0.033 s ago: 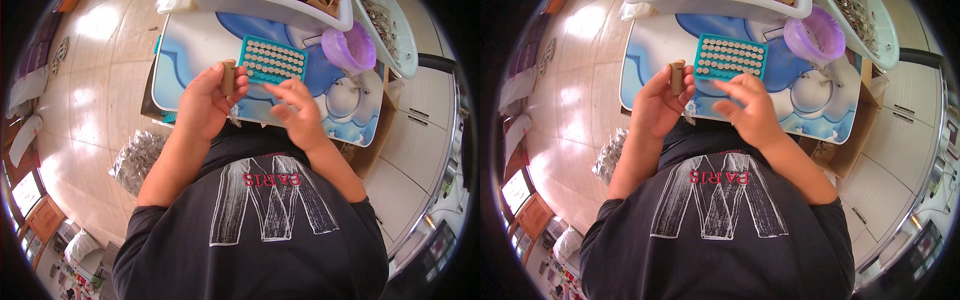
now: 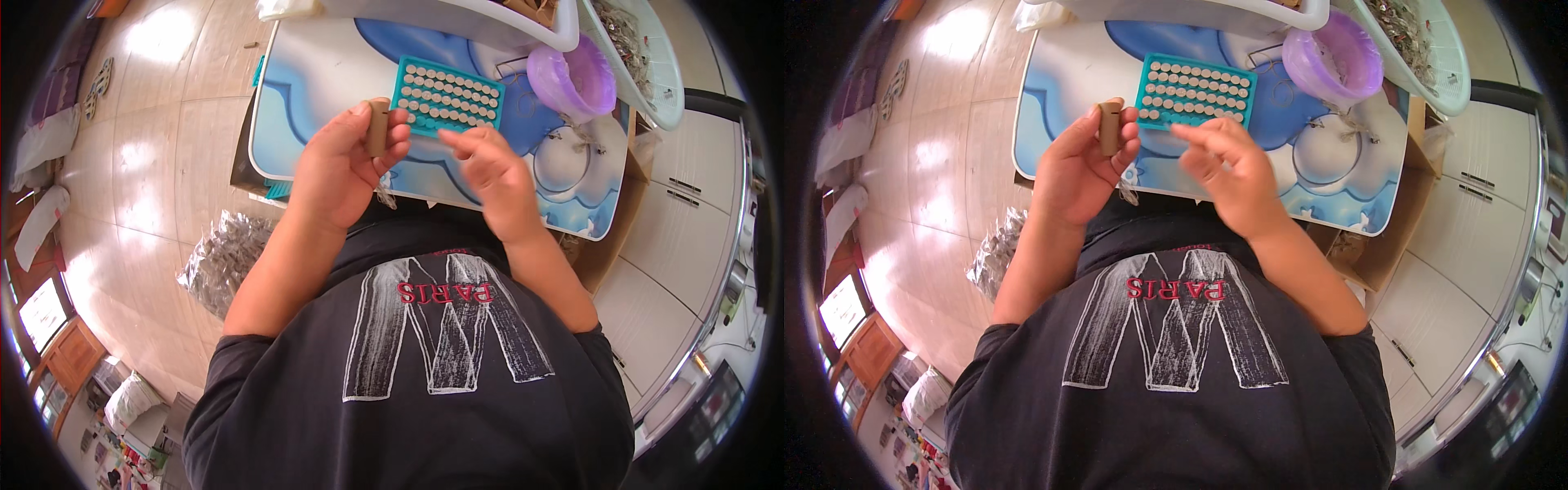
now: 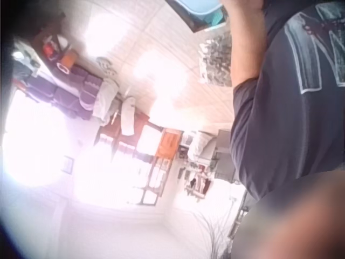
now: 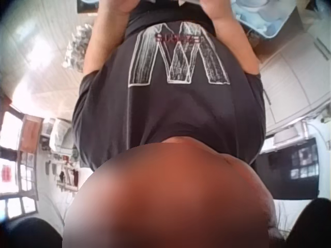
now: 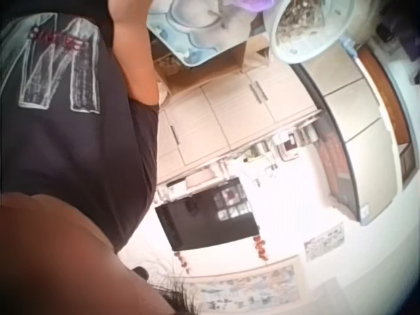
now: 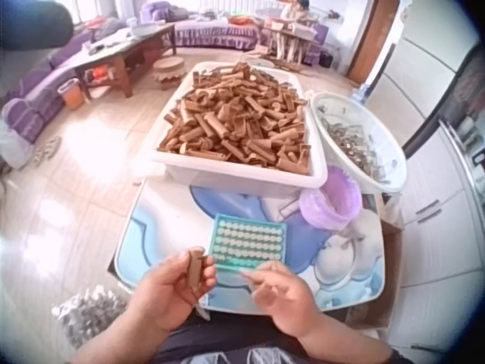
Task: The recorder is assembling small keychain components by hand, attaching metal clips and rings to small brown tags.
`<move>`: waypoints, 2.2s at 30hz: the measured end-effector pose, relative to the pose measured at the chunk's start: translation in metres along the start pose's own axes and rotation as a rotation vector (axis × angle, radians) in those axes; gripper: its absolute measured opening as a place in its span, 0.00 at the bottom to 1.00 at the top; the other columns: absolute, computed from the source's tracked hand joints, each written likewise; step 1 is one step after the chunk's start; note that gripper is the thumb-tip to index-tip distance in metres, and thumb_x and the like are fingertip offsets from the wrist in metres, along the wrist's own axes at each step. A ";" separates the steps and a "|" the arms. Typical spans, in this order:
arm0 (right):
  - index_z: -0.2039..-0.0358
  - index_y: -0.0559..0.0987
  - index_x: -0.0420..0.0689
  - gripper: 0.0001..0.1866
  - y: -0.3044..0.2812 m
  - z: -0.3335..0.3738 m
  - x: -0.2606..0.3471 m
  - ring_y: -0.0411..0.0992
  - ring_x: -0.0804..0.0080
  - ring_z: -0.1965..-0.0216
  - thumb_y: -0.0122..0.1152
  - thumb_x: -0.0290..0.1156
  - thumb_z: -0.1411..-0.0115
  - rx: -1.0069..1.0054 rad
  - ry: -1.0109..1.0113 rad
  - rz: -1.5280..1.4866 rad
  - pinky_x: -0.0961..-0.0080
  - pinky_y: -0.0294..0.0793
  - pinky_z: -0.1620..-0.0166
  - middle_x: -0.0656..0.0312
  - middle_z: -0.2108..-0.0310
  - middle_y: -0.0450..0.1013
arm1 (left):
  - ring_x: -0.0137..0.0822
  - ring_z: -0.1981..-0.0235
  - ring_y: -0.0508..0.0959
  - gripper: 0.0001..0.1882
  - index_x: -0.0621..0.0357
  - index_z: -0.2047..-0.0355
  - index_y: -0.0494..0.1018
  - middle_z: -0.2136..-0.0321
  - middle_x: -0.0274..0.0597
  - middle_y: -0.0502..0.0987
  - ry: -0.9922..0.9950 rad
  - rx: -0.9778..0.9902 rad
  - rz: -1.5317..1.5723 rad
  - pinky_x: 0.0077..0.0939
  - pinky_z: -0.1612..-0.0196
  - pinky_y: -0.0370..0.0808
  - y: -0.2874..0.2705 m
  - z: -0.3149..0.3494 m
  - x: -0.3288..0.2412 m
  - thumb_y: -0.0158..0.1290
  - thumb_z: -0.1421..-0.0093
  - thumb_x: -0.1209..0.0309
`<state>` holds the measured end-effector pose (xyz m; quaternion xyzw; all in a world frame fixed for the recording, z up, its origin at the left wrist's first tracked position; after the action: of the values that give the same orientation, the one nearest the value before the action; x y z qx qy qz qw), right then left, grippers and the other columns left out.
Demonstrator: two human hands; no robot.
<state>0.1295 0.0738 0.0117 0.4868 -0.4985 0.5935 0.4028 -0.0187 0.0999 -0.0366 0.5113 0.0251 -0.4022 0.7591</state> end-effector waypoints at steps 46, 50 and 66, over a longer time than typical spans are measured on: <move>0.73 0.75 0.40 0.09 -0.002 0.007 0.075 0.71 0.60 0.72 0.63 0.19 0.57 -0.259 -0.531 0.605 0.69 0.70 0.69 0.58 0.74 0.72 | 0.25 0.68 0.74 0.15 0.67 0.57 0.70 0.74 0.34 0.73 -0.206 0.086 -0.090 0.24 0.53 0.73 0.033 0.009 0.050 0.46 0.37 0.67; 0.73 0.74 0.40 0.09 -0.003 0.006 0.077 0.71 0.60 0.72 0.63 0.20 0.57 -0.258 -0.543 0.601 0.69 0.70 0.69 0.59 0.74 0.72 | 0.25 0.68 0.74 0.15 0.66 0.57 0.70 0.73 0.33 0.72 -0.194 0.093 -0.095 0.24 0.53 0.73 0.036 0.008 0.048 0.47 0.37 0.67; 0.70 0.74 0.41 0.10 -0.006 0.005 0.067 0.71 0.65 0.73 0.63 0.21 0.55 -0.197 -0.508 0.554 0.72 0.70 0.68 0.61 0.76 0.71 | 0.27 0.66 0.74 0.17 0.68 0.54 0.68 0.69 0.34 0.72 -0.211 0.048 -0.168 0.27 0.52 0.73 0.037 0.007 0.048 0.45 0.36 0.66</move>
<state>0.1224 0.0699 0.0790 0.4241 -0.7495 0.4898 0.1356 0.0342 0.0718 -0.0269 0.4803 -0.0217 -0.5165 0.7086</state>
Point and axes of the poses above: each hand's wrist, its own z-axis away from the middle knuckle, its own y-axis out of the palm, x = y × z, the point moved 10 cm from there along -z, towards the middle knuckle
